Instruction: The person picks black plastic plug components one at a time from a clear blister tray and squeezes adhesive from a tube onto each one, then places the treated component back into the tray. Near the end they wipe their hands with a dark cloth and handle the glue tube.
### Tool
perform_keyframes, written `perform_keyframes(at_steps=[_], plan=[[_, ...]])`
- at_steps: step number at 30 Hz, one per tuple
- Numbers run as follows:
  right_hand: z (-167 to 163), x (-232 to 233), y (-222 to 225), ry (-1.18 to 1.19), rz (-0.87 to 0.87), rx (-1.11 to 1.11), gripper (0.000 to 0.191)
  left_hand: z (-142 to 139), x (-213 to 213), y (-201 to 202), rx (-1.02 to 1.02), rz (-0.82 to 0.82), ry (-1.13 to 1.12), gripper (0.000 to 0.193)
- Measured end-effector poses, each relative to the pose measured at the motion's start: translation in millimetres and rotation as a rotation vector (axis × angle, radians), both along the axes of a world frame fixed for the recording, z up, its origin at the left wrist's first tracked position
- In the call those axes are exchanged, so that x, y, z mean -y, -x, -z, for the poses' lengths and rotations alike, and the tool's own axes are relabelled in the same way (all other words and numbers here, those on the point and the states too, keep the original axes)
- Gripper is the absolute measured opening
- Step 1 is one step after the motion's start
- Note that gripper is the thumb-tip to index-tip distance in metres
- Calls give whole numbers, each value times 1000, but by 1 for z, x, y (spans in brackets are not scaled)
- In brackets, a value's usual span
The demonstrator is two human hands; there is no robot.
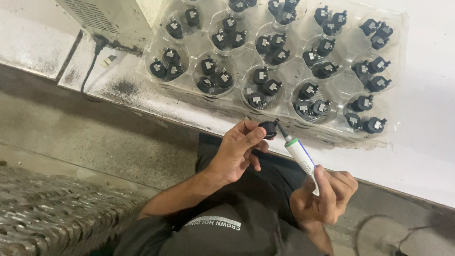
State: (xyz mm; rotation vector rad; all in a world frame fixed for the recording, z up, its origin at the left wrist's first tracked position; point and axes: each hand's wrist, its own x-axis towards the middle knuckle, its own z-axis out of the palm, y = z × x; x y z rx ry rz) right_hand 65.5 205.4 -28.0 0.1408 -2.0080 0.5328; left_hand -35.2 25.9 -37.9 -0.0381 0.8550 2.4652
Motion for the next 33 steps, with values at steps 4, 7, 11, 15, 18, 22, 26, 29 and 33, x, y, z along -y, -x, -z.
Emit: perform_keyframes(at_steps=[4, 7, 11, 15, 18, 22, 26, 29, 33], plan=[[1, 2, 3, 9, -9, 7, 27, -1, 0, -1, -1, -1, -21, 28], [2, 4, 7, 19, -22, -24, 27, 0, 1, -1, -8, -6, -27, 28], [1, 5, 9, 9, -29, -33, 26, 1, 1, 0, -11, 9, -11, 28], [1, 5, 9, 18, -21, -30, 25, 2, 1, 0, -17, -9, -8, 28], [2, 4, 8, 16, -23, -22, 26, 2, 1, 1, -17, -14, -11, 27], [3, 4, 6, 16, -22, -2, 29, 2, 2, 1, -19, -14, -9, 27], [3, 4, 5, 19, -20, 14, 31, 1, 4, 1, -4, -14, -6, 26], [3, 5, 7, 26, -47, -14, 31, 0, 7, 2, -18, -7, 9, 26], [2, 6, 5, 40, -39, 1, 30, -2, 10, 2, 5, 5, 24, 24]])
